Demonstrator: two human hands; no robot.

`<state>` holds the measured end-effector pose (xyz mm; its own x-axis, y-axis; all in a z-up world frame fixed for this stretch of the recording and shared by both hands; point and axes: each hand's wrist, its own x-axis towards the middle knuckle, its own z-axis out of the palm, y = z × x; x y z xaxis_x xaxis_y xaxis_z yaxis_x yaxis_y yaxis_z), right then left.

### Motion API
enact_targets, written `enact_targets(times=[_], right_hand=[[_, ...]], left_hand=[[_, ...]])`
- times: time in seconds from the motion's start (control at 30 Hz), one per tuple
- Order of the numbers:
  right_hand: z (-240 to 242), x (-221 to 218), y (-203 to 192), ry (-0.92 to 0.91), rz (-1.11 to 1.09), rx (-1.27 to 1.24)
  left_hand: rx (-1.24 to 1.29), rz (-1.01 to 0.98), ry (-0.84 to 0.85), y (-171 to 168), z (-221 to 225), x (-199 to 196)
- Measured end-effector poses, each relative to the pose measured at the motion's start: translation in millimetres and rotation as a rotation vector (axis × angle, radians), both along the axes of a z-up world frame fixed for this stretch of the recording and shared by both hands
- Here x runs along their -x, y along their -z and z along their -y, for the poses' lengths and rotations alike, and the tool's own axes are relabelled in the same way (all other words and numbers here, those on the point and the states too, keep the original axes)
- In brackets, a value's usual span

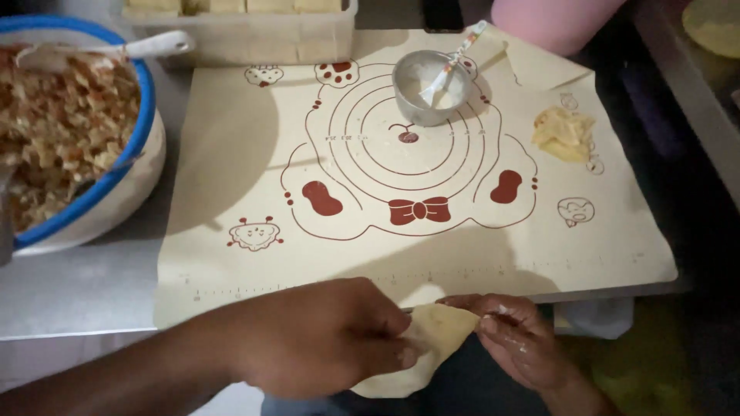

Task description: Preparing pastries by flattening dough squares, adding a savory filling with a spoon, and rolling them into shape.

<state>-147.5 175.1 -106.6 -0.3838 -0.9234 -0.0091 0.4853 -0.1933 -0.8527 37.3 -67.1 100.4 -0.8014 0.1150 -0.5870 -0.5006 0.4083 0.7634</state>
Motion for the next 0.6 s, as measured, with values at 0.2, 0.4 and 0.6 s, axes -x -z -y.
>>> enact_targets(times=[0.2,0.4,0.6], right_hand=[[-13,9,-32,0.042,-0.046,0.131],[-29,27,-72,0.047,-0.048,0.052],[-12,50,-116,-0.011,-0.167,-0.171]], left_hand=[[0.085,0.008,0.079,-10,12,10],[-0.08,-0.139,-0.01,1,28,24],[-0.207,-0.264,-0.088,16,47,32]])
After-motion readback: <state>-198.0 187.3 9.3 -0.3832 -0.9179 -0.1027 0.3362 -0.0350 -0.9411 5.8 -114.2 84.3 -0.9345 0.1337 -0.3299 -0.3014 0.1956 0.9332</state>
